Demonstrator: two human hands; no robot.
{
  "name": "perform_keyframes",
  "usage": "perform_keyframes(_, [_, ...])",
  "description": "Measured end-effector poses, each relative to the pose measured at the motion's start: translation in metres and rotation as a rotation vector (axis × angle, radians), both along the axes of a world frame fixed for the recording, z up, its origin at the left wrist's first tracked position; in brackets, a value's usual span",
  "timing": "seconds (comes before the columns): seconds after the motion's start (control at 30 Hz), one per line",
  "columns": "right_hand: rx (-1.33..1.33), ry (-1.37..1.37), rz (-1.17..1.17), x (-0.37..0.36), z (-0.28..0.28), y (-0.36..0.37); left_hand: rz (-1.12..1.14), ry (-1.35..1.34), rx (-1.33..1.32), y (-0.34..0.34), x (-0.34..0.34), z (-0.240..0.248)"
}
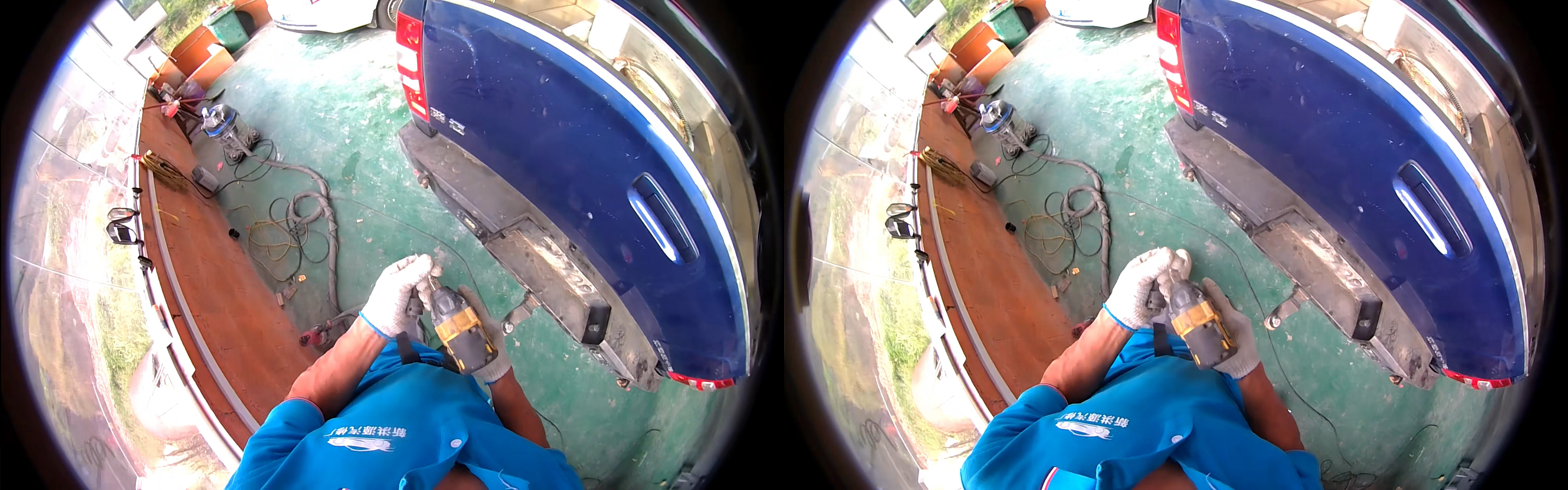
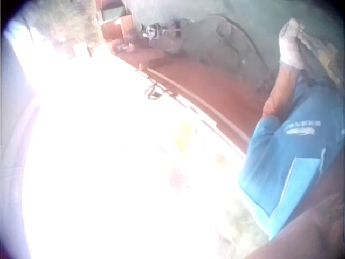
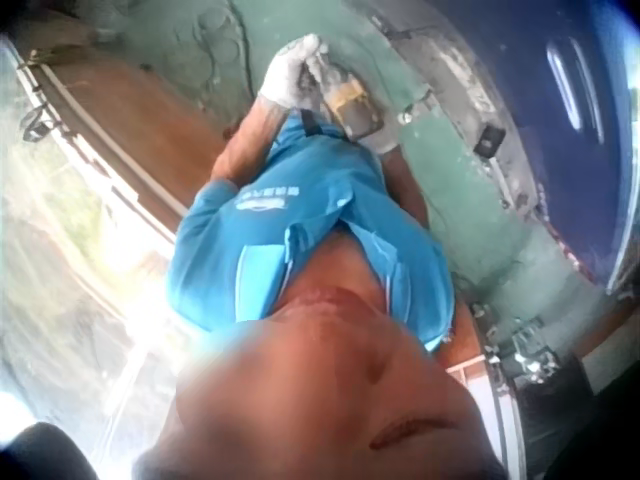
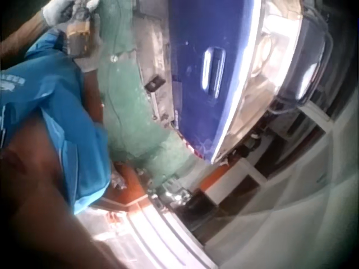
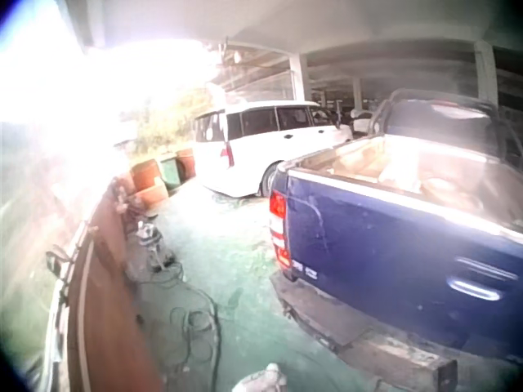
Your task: The person selects a socket and a cordless impact driver from a tool chest, then walks to a blue SUV in a garage. They use the impact driver to remove multiple screws from the rear bumper area, working along the lower edge and side of the bumper.
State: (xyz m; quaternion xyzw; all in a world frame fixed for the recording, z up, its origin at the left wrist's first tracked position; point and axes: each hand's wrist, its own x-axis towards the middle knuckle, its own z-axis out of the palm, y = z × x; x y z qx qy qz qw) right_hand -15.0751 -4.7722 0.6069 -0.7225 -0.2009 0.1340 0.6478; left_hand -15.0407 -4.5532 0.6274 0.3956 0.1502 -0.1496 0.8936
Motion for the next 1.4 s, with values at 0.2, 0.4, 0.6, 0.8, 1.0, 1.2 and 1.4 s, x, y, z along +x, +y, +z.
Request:
perform_keyframes(0.2, [0.188, 0.335, 0.145, 0.057, -0.031, 0.054, 0.463, 0.092, -0.332, 0.155, 0.099, -0.039])
perform_keyframes(0.4, [0.046, 0.168, 0.144, 0.185, -0.017, 0.173, 0.407, 0.063, -0.417, 0.219, 0.193, -0.035])
perform_keyframes(0.6, [-0.045, 0.022, 0.175, 0.277, 0.011, 0.270, 0.356, 0.144, -0.322, 0.282, 0.260, -0.004])
perform_keyframes(0.8, [-0.142, -0.120, 0.196, 0.344, 0.011, 0.313, 0.372, 0.177, -0.273, 0.313, 0.314, 0.000])
perform_keyframes(1.0, [-0.140, -0.015, 0.256, 0.409, -0.006, 0.350, 0.446, 0.145, -0.136, 0.351, 0.370, 0.008])
perform_keyframes(1.2, [0.227, 0.287, 0.426, 0.496, 0.011, 0.398, 0.472, -0.065, -0.186, 0.398, 0.436, 0.034])
perform_keyframes(1.4, [0.068, 0.069, 0.524, 0.555, -0.026, 0.458, 0.556, -0.269, -0.274, 0.441, 0.501, 0.032])
